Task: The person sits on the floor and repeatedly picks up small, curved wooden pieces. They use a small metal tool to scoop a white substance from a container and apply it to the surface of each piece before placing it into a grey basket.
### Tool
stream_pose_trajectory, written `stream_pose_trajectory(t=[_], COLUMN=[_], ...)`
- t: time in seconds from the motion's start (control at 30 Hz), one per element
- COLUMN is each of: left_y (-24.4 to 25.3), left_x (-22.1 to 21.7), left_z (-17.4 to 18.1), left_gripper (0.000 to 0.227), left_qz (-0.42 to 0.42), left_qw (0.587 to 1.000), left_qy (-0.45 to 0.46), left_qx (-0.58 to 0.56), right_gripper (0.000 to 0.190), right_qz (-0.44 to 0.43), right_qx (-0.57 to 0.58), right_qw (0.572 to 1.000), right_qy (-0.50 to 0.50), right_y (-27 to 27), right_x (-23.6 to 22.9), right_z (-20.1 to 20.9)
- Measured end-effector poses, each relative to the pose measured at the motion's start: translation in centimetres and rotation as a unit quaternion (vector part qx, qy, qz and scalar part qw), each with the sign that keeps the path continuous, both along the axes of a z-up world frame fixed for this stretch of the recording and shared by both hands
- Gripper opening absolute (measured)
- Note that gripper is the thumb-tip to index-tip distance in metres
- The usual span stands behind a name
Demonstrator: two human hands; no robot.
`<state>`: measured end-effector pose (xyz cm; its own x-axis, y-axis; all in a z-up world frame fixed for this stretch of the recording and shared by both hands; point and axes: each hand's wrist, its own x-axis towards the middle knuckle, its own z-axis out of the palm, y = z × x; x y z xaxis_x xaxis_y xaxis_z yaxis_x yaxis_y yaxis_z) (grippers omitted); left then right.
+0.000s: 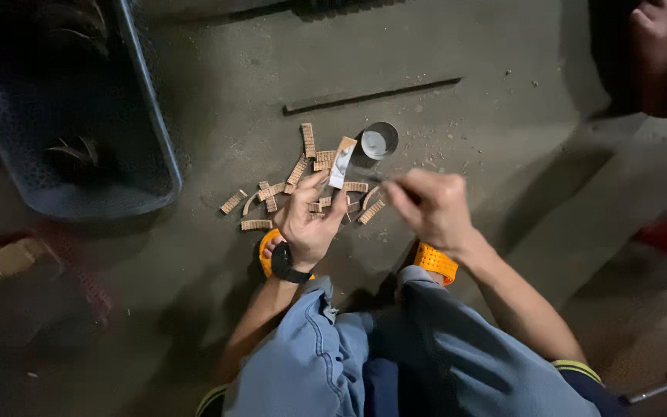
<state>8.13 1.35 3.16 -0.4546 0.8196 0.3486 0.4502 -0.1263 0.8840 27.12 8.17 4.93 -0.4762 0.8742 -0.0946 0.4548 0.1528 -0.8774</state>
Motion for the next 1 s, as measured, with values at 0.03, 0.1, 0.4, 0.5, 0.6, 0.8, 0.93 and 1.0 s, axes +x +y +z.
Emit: stream_pose_trajectory(t=[0.03,0.1,0.4,0.5,0.6,0.8,0.93,1.0], left_y=[0.0,-0.1,-0.4,-0.8,-1.5,-3.7,-1.0,1.7], left_x=[0.2,0.5,1.1,1.1,0.8,-2.3,-3.5,-4.3], left_z=[-0.1,-0.2,-0.3,-0.2,-0.1,-3.6,-1.5,-0.3], left_gripper=[0.022,0.021,0.021,0.023,0.025,0.026,0.018,0.020], left_qz=[0.000,-0.003,0.005,-0.004,0.020,0.053,0.010,-0.062], left_qw=[1.000,0.999,1.000,0.992,0.979,0.962,0.953,0.945], left_qy=[0.000,0.031,0.015,-0.119,-0.186,-0.173,-0.125,-0.066], left_qx=[0.000,0.021,-0.007,-0.037,-0.082,-0.202,-0.277,-0.315], right_gripper=[0.012,0.008,0.015,0.017,0.015,0.012,0.016,0.011], right_qz=[0.000,-0.008,-0.090,-0.141,-0.163,-0.133,-0.078,-0.037], right_qx=[0.000,0.026,0.018,0.027,0.009,-0.098,-0.138,-0.188], right_qw=[1.000,0.999,0.996,0.989,0.987,0.986,0.987,0.981], right_qy=[0.000,-0.020,-0.009,-0.019,-0.010,0.002,0.031,0.036], right_y=[-0.2,-0.6,1.0,2.0,1.6,-4.4,-8.7,-9.1], right_x=[-0.4,-1.1,-1.3,0.0,1.7,4.5,5.7,6.1], right_z=[0.0,0.1,-0.2,-0.2,-0.2,-4.6,-8.9,-9.2])
